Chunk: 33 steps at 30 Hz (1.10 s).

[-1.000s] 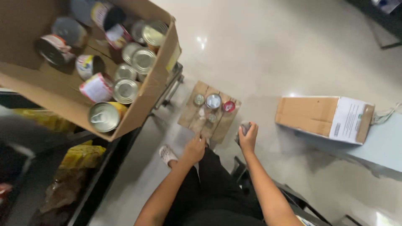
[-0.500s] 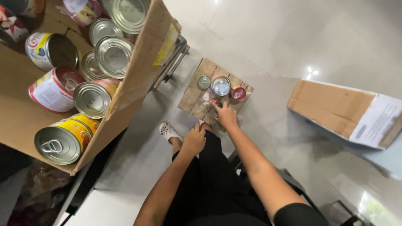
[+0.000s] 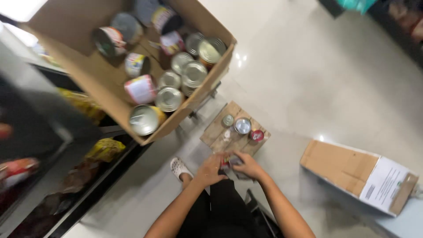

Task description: Wiping canned goods with a cloth and organizing them onto grocery store shelves.

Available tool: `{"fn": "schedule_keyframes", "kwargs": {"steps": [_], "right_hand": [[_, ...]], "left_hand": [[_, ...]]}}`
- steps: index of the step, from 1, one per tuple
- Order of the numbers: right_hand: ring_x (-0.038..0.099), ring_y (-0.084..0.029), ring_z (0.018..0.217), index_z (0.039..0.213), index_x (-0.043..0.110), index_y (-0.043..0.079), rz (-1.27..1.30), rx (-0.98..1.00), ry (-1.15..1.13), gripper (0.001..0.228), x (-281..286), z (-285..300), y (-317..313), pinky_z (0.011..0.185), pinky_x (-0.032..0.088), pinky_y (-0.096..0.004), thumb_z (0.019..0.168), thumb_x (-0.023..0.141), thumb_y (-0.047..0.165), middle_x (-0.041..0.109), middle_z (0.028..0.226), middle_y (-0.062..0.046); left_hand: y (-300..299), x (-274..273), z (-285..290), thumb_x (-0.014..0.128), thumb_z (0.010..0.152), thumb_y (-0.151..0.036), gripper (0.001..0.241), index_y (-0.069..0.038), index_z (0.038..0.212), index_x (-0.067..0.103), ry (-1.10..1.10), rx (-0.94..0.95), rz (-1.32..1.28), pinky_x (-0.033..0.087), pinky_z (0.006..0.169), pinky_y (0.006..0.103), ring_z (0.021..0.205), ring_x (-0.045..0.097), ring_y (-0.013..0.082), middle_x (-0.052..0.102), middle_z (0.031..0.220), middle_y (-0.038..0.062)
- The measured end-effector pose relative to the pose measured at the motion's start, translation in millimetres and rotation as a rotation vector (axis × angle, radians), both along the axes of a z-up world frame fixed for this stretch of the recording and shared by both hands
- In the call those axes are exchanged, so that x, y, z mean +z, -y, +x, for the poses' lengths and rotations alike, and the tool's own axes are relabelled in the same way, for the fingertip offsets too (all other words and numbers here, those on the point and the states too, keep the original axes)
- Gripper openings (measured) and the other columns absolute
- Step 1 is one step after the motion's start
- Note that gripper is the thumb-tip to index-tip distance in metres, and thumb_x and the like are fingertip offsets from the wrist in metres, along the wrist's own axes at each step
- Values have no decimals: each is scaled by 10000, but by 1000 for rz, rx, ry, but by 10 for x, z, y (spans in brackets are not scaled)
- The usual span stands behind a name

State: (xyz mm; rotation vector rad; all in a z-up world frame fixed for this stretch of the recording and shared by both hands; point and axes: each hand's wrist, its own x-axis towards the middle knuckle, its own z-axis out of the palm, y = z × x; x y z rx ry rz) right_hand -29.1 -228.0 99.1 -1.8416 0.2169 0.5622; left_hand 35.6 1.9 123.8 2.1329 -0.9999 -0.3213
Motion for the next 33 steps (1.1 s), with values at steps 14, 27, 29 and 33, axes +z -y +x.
{"fn": "schedule_keyframes", "kwargs": {"steps": [14, 27, 29, 33], "right_hand": [[569, -324, 950, 927, 648, -6, -132, 16, 839, 285, 2746, 444, -1077, 913, 454, -419, 822, 694, 255, 593, 916, -170], [606, -310, 913, 994, 660, -40, -59, -174, 1311, 254, 3460, 500, -2004, 817, 486, -441, 961, 603, 206, 628, 966, -172], [602, -317, 862, 940, 645, -14, -24, 78, 1345, 207, 3799, 513, -2130, 784, 495, -430, 932, 650, 193, 618, 905, -153], [557, -313, 666, 757, 613, 32, 51, 364, 1159, 196, 3653, 701, -2143, 622, 433, -413, 836, 649, 208, 549, 700, -120]], "left_hand": [[-504, 2214, 40, 888, 596, -270, 1198, -180, 1598, 237, -273, 187, -162, 572, 842, 480, 1022, 707, 436, 723, 1150, 220], [-1310, 3063, 77, 796, 686, -331, 1276, -56, 1679, 43, 5, 348, 150, 566, 712, 482, 809, 714, 385, 739, 894, 165], [-1428, 2903, 73, 824, 664, -341, 1278, -54, 1664, 82, -42, 353, 36, 567, 719, 489, 830, 707, 410, 733, 928, 193], [-1669, 2823, 10, 875, 576, -389, 1201, -66, 1548, 247, -64, 328, 14, 585, 728, 484, 843, 719, 419, 742, 922, 209]]}}
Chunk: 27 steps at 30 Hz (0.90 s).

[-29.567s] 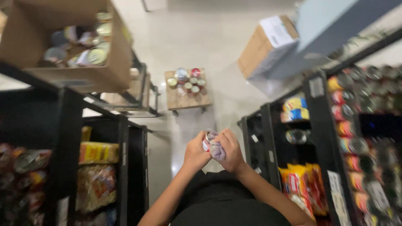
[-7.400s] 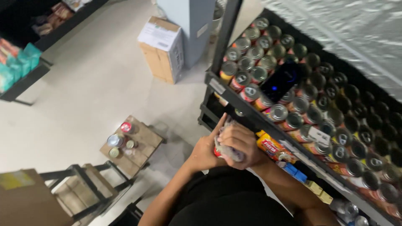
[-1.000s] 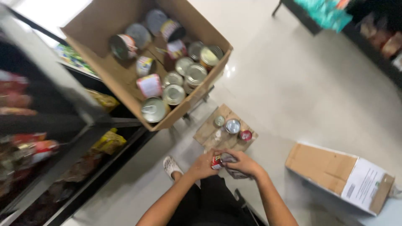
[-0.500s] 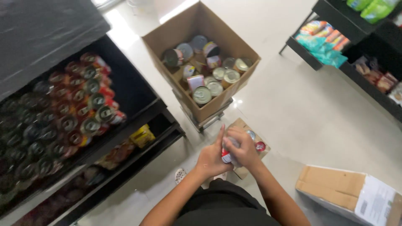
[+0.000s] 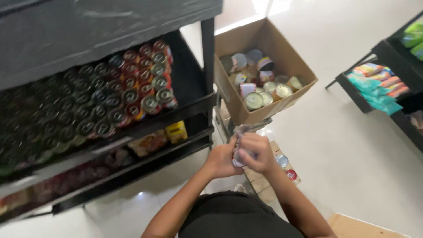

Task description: Wiping canned goods with a cloth and organizing them onto grocery store shelves.

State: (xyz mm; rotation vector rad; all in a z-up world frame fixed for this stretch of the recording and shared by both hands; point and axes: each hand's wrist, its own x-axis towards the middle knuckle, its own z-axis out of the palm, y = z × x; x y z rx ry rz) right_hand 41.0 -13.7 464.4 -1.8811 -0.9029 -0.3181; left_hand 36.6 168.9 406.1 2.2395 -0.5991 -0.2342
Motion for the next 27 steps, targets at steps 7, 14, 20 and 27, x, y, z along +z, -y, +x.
{"fn": "schedule_keyframes", "kwargs": {"steps": [7, 14, 20, 27], "right_hand": [[566, -306, 663, 818, 593, 9, 44, -298, -122, 274, 188, 116, -512, 632, 450, -406, 942, 613, 253, 554, 732, -126], [646, -284, 655, 791, 685, 37, -15, 514, -183, 269, -15, 173, -699, 636, 507, -380, 914, 627, 270, 646, 719, -109], [645, -311, 805, 953, 661, 23, 87, 511, 17, 325, 148, 154, -1159, 742, 515, -385, 940, 606, 343, 661, 893, -149], [661, -290, 681, 968, 719, 69, -434, 194, 2, 342, 124, -115, -1577, 608, 507, -365, 818, 762, 373, 699, 824, -119]], "left_hand": [[-293, 362, -238, 800, 609, -322, 1290, -131, 1669, 89, 87, 140, -185, 587, 740, 455, 822, 729, 384, 770, 997, 146], [-588, 222, -492, 843, 595, -268, 1318, -167, 1645, 53, -30, 365, -163, 566, 807, 453, 921, 720, 407, 738, 1051, 183], [-822, 264, -872, 797, 571, -171, 1302, -298, 1679, 125, -130, 501, -276, 577, 825, 430, 879, 731, 384, 756, 967, 190], [-889, 104, -1166, 867, 515, -159, 1372, -342, 1623, 78, -141, 918, -258, 568, 798, 454, 908, 728, 357, 773, 1003, 119]]}}
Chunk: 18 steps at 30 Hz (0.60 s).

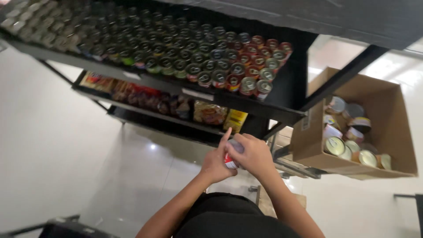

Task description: Wiping canned goods with a cloth and organizing them onto grocery store shelves.

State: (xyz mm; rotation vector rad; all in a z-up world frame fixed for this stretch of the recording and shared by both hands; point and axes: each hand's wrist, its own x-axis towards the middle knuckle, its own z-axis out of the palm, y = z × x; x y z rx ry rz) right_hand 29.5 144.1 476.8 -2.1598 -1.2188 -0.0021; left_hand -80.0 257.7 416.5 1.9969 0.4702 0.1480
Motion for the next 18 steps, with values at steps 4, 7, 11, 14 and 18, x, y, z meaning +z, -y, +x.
{"fn": "schedule_keyframes", "kwargs": {"steps": [4, 7, 11, 14, 18], "right_hand": [[620, -180, 596, 909, 747, 52, 13, 16, -480, 288, -542, 292, -92, 599, 513, -314, 920, 677, 331, 692, 690, -80], [575, -105, 735, 963, 704, -29, 285, 94, -898, 372, -1144, 510, -51, 650, 479, -287, 1003, 678, 340, 660, 818, -59], [598, -168, 1052, 1278, 483, 6, 592, 200, -1020, 546, -1269, 337, 47, 903, 491, -315, 932, 741, 341, 614, 1149, -82], [546, -232, 1185, 1419, 400, 37, 500, 192, -605, 777, -844, 70, 35, 1010, 443, -368, 839, 806, 358, 546, 1272, -117], [614, -316, 1096, 1385, 539, 51, 247, -9, -142, 771, -194, -28, 34, 928, 523, -402, 768, 829, 410, 573, 1203, -169]], "left_hand": [[-55, 0, -100, 868, 555, -197, 1357, -314, 1637, 57, 135, -12, 65, 572, 801, 478, 918, 710, 412, 768, 1069, 159], [-101, -46, -111, 863, 630, -292, 1333, -258, 1666, 24, -58, -72, 208, 560, 831, 500, 902, 709, 432, 758, 972, 199], [-187, -422, 59, 849, 621, -146, 1268, -203, 1668, 136, 434, -37, -338, 558, 913, 412, 1012, 721, 354, 700, 1141, 206], [-251, -357, 221, 844, 637, -95, 1260, -163, 1664, 118, 588, -47, -642, 528, 967, 369, 1050, 691, 296, 678, 1189, 176], [-239, -168, 397, 847, 704, -186, 1196, -181, 1655, 123, 167, 26, -79, 538, 903, 383, 956, 699, 280, 692, 1060, 97]]}}
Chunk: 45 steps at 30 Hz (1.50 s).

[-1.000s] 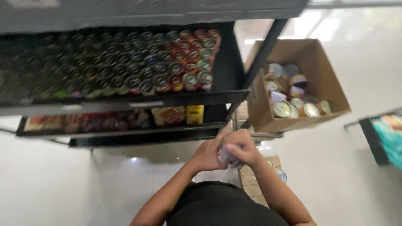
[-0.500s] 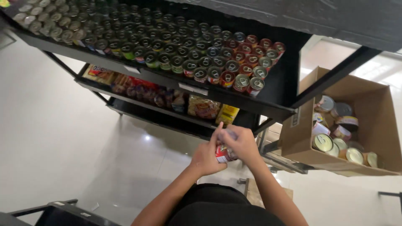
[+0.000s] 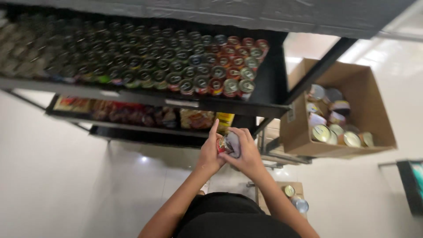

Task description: Wiping canned goods with a cloth and organizing them onto grocery store shelves.

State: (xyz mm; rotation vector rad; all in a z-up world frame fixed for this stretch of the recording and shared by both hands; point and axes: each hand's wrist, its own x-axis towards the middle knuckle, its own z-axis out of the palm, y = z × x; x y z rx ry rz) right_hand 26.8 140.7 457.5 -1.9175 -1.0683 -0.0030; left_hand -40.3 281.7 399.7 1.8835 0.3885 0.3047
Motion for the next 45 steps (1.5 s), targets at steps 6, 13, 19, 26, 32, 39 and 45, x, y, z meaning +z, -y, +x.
{"fn": "schedule_keyframes", "kwargs": {"steps": [6, 13, 19, 26, 32, 39, 45], "right_hand": [[695, -288, 890, 1104, 680, 45, -606, -425, -261, 697, 389, 270, 153, 807, 549, -389, 713, 901, 579, 733, 950, -161], [705, -161, 867, 1216, 603, 61, 7, -301, -202, 634, 203, 558, 216, 799, 556, -341, 756, 855, 418, 735, 972, -113], [744, -245, 917, 1181, 661, 80, 147, -478, -3, 556, 429, 820, 33, 829, 570, -363, 743, 880, 342, 754, 993, -132], [694, -432, 953, 1241, 635, 87, 100, -821, 243, 566, 392, 1724, -398, 776, 544, -467, 788, 849, 350, 710, 1013, -232], [673, -443, 938, 1399, 539, 35, -116, -815, 350, 610, -794, 3107, -464, 792, 530, -512, 890, 708, 326, 698, 1037, -249], [713, -460, 963, 1163, 525, 16, 51, -689, -167, 571, -1776, 3989, -468, 831, 570, -507, 742, 735, 340, 731, 1016, -291], [701, -453, 1039, 1193, 447, 8, -111, -820, -172, 749, -1606, 3922, -644, 862, 558, -480, 748, 834, 470, 727, 1072, -278]], "left_hand": [[-95, 119, 366, 850, 636, -133, 1149, -136, 1612, 245, 231, -191, 192, 530, 881, 431, 999, 652, 341, 641, 1089, 118], [-161, 243, 920, 885, 621, -139, 1104, -104, 1556, 298, 376, -244, 324, 494, 929, 444, 1024, 615, 347, 650, 1075, 132], [-405, 259, 1457, 800, 821, -155, 884, -54, 1528, 279, 815, -464, 614, 325, 1164, 559, 1396, 438, 465, 426, 1544, 292], [-732, 44, 2389, 805, 838, -338, 787, -69, 1455, 398, 524, -268, 911, 264, 1215, 547, 1475, 320, 400, 397, 1547, 197], [-714, 1, 2413, 777, 807, -408, 914, -27, 1529, 365, 291, -303, 1084, 164, 1220, 543, 1504, 260, 310, 345, 1608, 131], [-724, -7, 2495, 735, 862, -375, 850, -22, 1538, 359, 195, -392, 1007, 140, 1226, 551, 1525, 231, 333, 304, 1638, 140], [-784, -27, 2553, 682, 925, -451, 864, 16, 1557, 323, 199, -468, 945, 146, 1223, 588, 1524, 219, 408, 286, 1630, 228]]}}
